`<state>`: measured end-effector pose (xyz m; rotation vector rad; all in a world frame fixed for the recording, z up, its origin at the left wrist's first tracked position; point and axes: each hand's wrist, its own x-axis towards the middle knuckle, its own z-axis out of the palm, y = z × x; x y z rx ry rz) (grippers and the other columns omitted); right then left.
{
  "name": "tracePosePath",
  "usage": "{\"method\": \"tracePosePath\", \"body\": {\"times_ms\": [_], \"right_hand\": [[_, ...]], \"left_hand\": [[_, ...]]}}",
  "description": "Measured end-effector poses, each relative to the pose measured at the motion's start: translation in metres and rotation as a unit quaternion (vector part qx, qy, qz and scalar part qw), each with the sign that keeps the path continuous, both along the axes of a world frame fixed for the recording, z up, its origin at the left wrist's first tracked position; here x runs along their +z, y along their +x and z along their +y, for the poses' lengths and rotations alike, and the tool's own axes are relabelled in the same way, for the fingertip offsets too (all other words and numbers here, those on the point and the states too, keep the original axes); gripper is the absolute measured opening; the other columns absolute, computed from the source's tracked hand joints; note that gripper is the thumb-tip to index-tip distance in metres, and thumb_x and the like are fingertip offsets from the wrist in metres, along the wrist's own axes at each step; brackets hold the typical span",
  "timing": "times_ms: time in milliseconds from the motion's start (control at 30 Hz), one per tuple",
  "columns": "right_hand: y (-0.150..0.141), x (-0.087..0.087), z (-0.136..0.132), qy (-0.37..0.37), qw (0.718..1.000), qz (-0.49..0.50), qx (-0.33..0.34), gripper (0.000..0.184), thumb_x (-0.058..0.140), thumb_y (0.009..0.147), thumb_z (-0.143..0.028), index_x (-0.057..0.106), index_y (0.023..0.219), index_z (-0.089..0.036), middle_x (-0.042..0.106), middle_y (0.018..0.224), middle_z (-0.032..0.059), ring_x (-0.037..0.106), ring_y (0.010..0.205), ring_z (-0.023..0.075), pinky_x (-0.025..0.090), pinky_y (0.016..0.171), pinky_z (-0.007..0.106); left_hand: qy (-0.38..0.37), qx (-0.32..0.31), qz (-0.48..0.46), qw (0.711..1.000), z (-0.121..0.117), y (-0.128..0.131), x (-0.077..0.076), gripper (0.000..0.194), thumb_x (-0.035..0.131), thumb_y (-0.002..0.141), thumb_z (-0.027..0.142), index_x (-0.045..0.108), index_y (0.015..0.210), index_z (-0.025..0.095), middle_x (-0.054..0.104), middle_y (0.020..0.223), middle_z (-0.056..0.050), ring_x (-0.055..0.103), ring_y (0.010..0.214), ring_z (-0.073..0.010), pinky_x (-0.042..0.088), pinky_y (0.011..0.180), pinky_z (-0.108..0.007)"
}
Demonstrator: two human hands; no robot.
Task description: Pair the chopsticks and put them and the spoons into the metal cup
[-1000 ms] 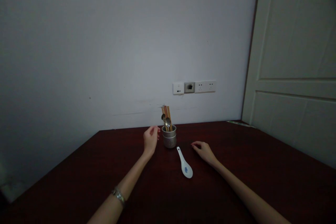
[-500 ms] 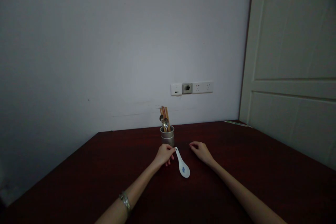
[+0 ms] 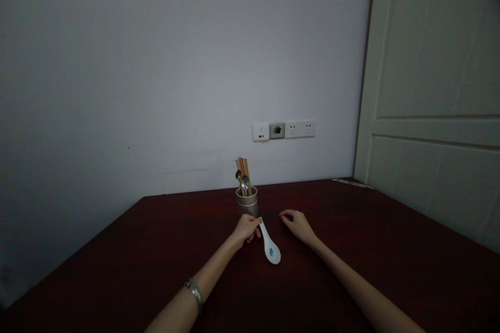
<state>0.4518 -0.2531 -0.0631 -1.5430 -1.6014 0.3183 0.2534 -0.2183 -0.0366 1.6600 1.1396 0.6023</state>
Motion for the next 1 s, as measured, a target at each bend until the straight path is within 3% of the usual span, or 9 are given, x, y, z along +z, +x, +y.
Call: {"method": "tracePosePath", "body": {"times_ms": [200, 533, 667, 900, 1000], "right_hand": [[0.0, 0.0, 0.0, 0.007, 1.0, -0.008, 0.002, 0.027, 0.045, 0.074, -0.024, 0.068, 0.085, -0.014, 0.068, 0.088, 0.0088, 0.062, 0.082, 0.0199, 0.044, 0.077, 0.028], [0.0, -0.002, 0.001, 0.0, 1.0, -0.007, -0.001, 0.027, 0.046, 0.073, -0.023, 0.068, 0.086, -0.015, 0.068, 0.088, 0.0082, 0.061, 0.082, 0.0193, 0.044, 0.077, 0.028], [0.0, -0.002, 0.0, 0.0, 1.0, -0.007, -0.002, 0.027, 0.045, 0.073, -0.023, 0.068, 0.085, -0.015, 0.068, 0.087, 0.0078, 0.061, 0.081, 0.019, 0.044, 0.076, 0.028], [-0.003, 0.002, -0.004, 0.005, 0.999, -0.033, -0.001, 0.026, 0.044, 0.075, -0.022, 0.066, 0.086, -0.015, 0.066, 0.088, 0.0076, 0.061, 0.08, 0.0188, 0.044, 0.075, 0.028], [-0.006, 0.006, -0.008, 0.002, 0.998, -0.064, -0.003, 0.025, 0.044, 0.075, -0.021, 0.066, 0.086, -0.016, 0.065, 0.087, 0.0075, 0.06, 0.079, 0.018, 0.044, 0.074, 0.027]], "left_hand": [[0.022, -0.011, -0.023, 0.999, 0.001, 0.002, -0.001, 0.038, 0.047, 0.078, 0.042, 0.047, 0.053, 0.014, 0.045, 0.04, 0.005, 0.026, 0.025, -0.0028, 0.016, 0.029, -0.018], [0.032, -0.03, -0.072, 0.996, -0.004, 0.005, 0.012, 0.04, 0.048, 0.076, 0.046, 0.042, 0.049, 0.016, 0.031, 0.032, 0.008, 0.022, 0.024, -0.0026, 0.013, 0.029, -0.018], [0.073, -0.039, -0.097, 0.992, -0.003, 0.007, 0.037, 0.04, 0.049, 0.074, 0.047, 0.041, 0.05, 0.016, 0.033, 0.035, 0.008, 0.024, 0.024, -0.0025, 0.013, 0.029, -0.017], [0.173, -0.03, -0.182, 0.968, -0.004, -0.003, 0.106, 0.037, 0.052, 0.072, 0.048, 0.045, 0.057, 0.015, 0.04, 0.044, 0.006, 0.029, 0.029, -0.0016, 0.017, 0.03, -0.016], [0.204, -0.015, -0.209, 0.956, -0.003, -0.008, 0.118, 0.035, 0.053, 0.073, 0.047, 0.048, 0.061, 0.014, 0.041, 0.045, 0.006, 0.03, 0.029, -0.0018, 0.017, 0.03, -0.016]]}}
